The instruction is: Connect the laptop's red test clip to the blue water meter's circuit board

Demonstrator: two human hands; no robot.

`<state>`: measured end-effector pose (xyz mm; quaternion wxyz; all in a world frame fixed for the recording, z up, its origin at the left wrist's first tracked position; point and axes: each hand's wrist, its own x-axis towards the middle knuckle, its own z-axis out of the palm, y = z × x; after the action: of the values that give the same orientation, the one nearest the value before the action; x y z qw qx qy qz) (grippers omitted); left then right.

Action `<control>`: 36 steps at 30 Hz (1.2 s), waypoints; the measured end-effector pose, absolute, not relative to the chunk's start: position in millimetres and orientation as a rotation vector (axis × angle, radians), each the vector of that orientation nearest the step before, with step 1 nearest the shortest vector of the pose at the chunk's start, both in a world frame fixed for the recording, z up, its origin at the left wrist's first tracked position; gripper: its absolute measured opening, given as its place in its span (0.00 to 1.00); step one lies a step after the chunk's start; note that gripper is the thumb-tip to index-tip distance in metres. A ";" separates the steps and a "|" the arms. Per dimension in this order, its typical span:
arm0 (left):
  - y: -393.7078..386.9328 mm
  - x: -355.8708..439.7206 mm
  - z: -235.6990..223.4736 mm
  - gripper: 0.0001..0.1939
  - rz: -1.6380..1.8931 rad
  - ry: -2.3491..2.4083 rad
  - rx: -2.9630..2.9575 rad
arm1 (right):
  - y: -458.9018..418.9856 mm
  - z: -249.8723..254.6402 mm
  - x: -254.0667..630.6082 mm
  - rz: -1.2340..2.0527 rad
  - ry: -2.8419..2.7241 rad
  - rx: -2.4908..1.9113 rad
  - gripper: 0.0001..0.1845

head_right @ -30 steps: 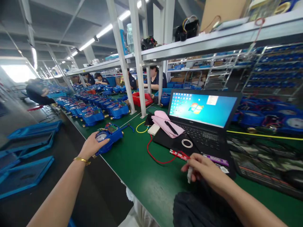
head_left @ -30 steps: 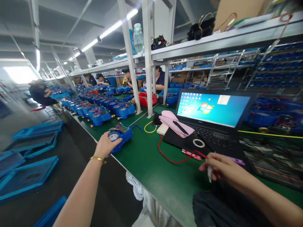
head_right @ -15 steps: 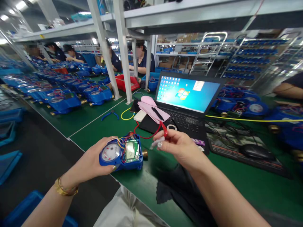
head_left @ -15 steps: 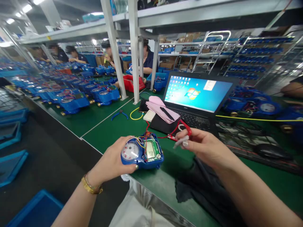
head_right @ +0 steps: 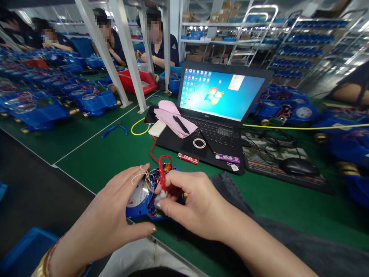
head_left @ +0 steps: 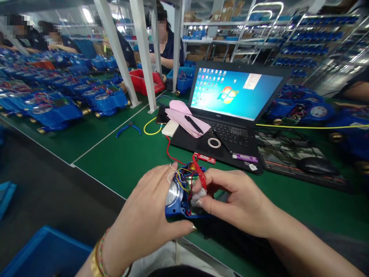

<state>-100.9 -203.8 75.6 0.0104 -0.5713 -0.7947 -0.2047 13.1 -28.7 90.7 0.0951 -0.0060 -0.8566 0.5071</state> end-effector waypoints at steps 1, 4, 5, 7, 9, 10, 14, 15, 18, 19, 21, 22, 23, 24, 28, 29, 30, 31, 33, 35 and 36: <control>-202.3 -99.8 72.9 0.44 -0.643 -2.471 -1.762 | -28.6 90.9 14.0 1.471 -2.555 0.000 0.04; -199.7 -100.5 65.1 0.44 -0.687 -2.456 -1.709 | -28.4 89.6 17.0 1.379 -2.598 0.039 0.05; -199.3 -101.3 63.6 0.43 -0.700 -2.454 -1.701 | -28.3 88.9 17.7 1.359 -2.603 0.042 0.05; -198.7 -102.4 62.5 0.43 -0.719 -2.440 -1.693 | -28.3 88.0 18.4 1.327 -2.610 0.052 0.05; -198.1 -102.7 63.0 0.42 -0.725 -2.420 -1.693 | -28.4 88.0 18.3 1.299 -2.619 0.069 0.04; -197.8 -102.4 63.4 0.42 -0.727 -2.410 -1.691 | -28.6 88.3 18.1 1.291 -2.623 0.077 0.05; -197.2 -100.7 63.4 0.41 -0.726 -2.399 -1.674 | -29.7 89.9 17.7 1.276 -2.637 0.081 0.05; -197.2 -100.3 63.2 0.40 -0.723 -2.401 -1.671 | -29.9 90.1 17.7 1.277 -2.640 0.082 0.05; -197.0 -99.8 62.6 0.39 -0.722 -2.399 -1.670 | -30.1 89.6 17.8 1.278 -2.644 0.083 0.05; -196.9 -99.8 62.6 0.39 -0.722 -2.399 -1.670 | -30.1 89.4 17.9 1.276 -2.643 0.081 0.05; -196.5 -99.9 62.7 0.39 -0.717 -2.401 -1.669 | -30.2 89.0 17.9 1.269 -2.645 0.082 0.05; -196.4 -99.9 62.7 0.39 -0.713 -2.403 -1.670 | -30.3 89.1 18.0 1.264 -2.645 0.084 0.05; -196.3 -99.9 62.8 0.39 -0.708 -2.409 -1.669 | -30.4 89.2 18.1 1.259 -2.644 0.092 0.05; -196.3 -99.8 62.8 0.39 -0.707 -2.407 -1.669 | -30.5 89.5 18.3 1.251 -2.645 0.103 0.05; -196.8 -99.4 62.9 0.38 -0.723 -2.392 -1.663 | -30.5 91.1 19.1 1.197 -2.646 0.163 0.05; -196.8 -99.4 63.0 0.37 -0.727 -2.393 -1.663 | -30.5 91.4 19.3 1.172 -2.649 0.179 0.05; -196.7 -99.4 63.2 0.37 -0.734 -2.395 -1.661 | -30.4 91.6 19.5 1.146 -2.651 0.191 0.06; -196.6 -99.5 63.3 0.37 -0.739 -2.400 -1.659 | -30.4 91.7 19.7 1.119 -2.654 0.202 0.06; -196.2 -99.2 63.6 0.36 -0.754 -2.401 -1.658 | -30.4 91.2 20.0 1.069 -2.660 0.219 0.05; -196.1 -98.6 63.7 0.36 -0.765 -2.397 -1.661 | -30.5 90.1 20.2 1.033 -2.665 0.234 0.05; -196.1 -98.1 63.7 0.36 -0.767 -2.397 -1.660 | -30.5 89.4 20.2 1.023 -2.664 0.241 0.05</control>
<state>-98.1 -196.1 63.7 0.0632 -0.5495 -0.7934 -0.2540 20.2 -30.5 89.4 0.1383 0.0834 -0.9213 0.3537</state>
